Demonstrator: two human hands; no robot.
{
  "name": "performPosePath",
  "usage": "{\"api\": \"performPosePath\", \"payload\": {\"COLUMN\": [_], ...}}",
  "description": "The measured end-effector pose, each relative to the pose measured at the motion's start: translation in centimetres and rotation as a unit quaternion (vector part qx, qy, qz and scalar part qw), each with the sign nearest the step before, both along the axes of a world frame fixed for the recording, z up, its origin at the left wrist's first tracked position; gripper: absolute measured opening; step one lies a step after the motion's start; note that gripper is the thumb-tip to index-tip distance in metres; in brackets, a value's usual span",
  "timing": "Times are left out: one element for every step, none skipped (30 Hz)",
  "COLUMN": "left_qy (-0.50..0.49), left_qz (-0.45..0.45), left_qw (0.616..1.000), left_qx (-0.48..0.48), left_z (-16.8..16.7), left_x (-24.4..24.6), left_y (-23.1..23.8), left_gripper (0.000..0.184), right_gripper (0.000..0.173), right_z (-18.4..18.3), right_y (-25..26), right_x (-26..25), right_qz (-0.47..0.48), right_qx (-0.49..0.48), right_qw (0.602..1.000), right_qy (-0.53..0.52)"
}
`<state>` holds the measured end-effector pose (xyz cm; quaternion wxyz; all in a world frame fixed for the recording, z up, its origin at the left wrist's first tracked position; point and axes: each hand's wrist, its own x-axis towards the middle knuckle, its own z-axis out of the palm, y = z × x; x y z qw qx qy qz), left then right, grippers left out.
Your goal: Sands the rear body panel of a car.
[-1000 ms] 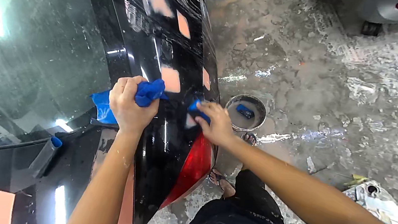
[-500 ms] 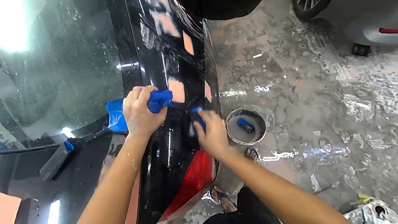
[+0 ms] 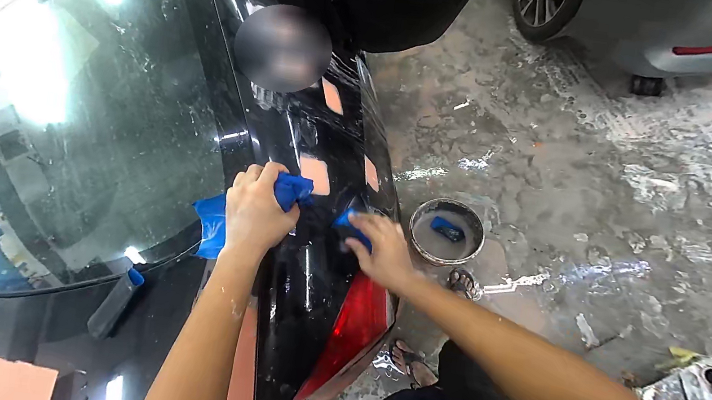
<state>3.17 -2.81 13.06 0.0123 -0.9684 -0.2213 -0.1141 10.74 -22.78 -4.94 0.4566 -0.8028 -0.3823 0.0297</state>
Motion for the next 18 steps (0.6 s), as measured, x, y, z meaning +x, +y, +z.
{"api": "performPosePath", "payload": {"left_qy": [-0.003,-0.007,-0.011,-0.016,-0.021,-0.027,-0.033,-0.038,-0.04,-0.039,-0.037,-0.034,-0.031,-0.028,-0.03,-0.036,-0.041,-0.046], "left_qz": [0.001,0.003,0.006,0.006,0.002,0.0,-0.002,-0.005,-0.01,-0.014,-0.015,-0.012,-0.009,-0.009,-0.011,-0.011,-0.012,-0.012], "left_qw": [1.0,1.0,1.0,1.0,1.0,1.0,0.999,0.999,0.999,0.999,0.999,0.999,0.999,0.999,0.999,0.999,0.999,0.999], "left_qx": [0.001,0.001,0.002,0.002,0.004,0.002,0.0,-0.001,-0.001,-0.001,-0.003,-0.009,-0.017,-0.022,-0.024,-0.022,-0.017,-0.013], "left_z": [-0.1,-0.2,-0.3,-0.4,-0.4,-0.4,-0.5,-0.6,-0.6,-0.7,-0.6,-0.5,-0.3,-0.1,-0.1,-0.2,-0.4,-0.5], "left_x": [0.0,0.0,-0.1,-0.1,-0.1,0.1,0.1,0.1,0.0,-0.1,-0.2,-0.2,-0.3,-0.4,-0.3,-0.2,-0.3,-0.4], "left_y": [-0.1,-0.2,-0.3,-0.3,-0.3,-0.2,-0.2,-0.1,0.0,0.1,0.1,0.0,-0.3,-0.4,-0.5,-0.5,-0.5,-0.5], "left_gripper": [0.057,0.057,0.058,0.058,0.058,0.059,0.06,0.061,0.065,0.069,0.074,0.08,0.084,0.086,0.086,0.085,0.084,0.081], "right_gripper": [0.042,0.044,0.046,0.046,0.045,0.044,0.042,0.041,0.041,0.041,0.042,0.044,0.044,0.044,0.043,0.042,0.041,0.04], "right_z": [0.0,0.1,0.3,0.7,1.1,1.2,1.0,0.3,-0.3,-0.8,-1.2,-1.4,-1.2,-0.9,-0.6,-0.8,-1.4,-2.0], "right_y": [0.7,1.3,1.6,1.5,0.9,0.0,-0.8,-1.2,-1.3,-1.0,-0.5,-0.2,-0.1,-0.5,-1.2,-1.8,-2.1,-2.1], "right_x": [1.5,2.9,3.4,2.9,1.6,0.3,-0.7,-0.7,0.0,1.3,2.6,3.5,3.6,2.8,1.8,1.0,0.8,1.1], "right_qz": [-0.018,-0.039,-0.053,-0.052,-0.038,-0.012,0.011,0.025,0.029,0.021,0.002,-0.017,-0.022,-0.014,0.004,0.026,0.039,0.038], "right_qx": [-0.029,-0.055,-0.07,-0.072,-0.06,-0.042,-0.017,-0.001,-0.001,-0.018,-0.038,-0.051,-0.055,-0.049,-0.035,-0.018,0.0,0.01], "right_qw": [0.998,0.993,0.989,0.99,0.994,0.998,1.0,1.0,1.0,1.0,0.998,0.996,0.995,0.997,0.999,0.999,0.999,0.998], "right_qy": [0.048,0.094,0.117,0.111,0.085,0.053,0.017,-0.009,-0.012,0.008,0.042,0.07,0.077,0.065,0.04,0.007,-0.024,-0.042]}}
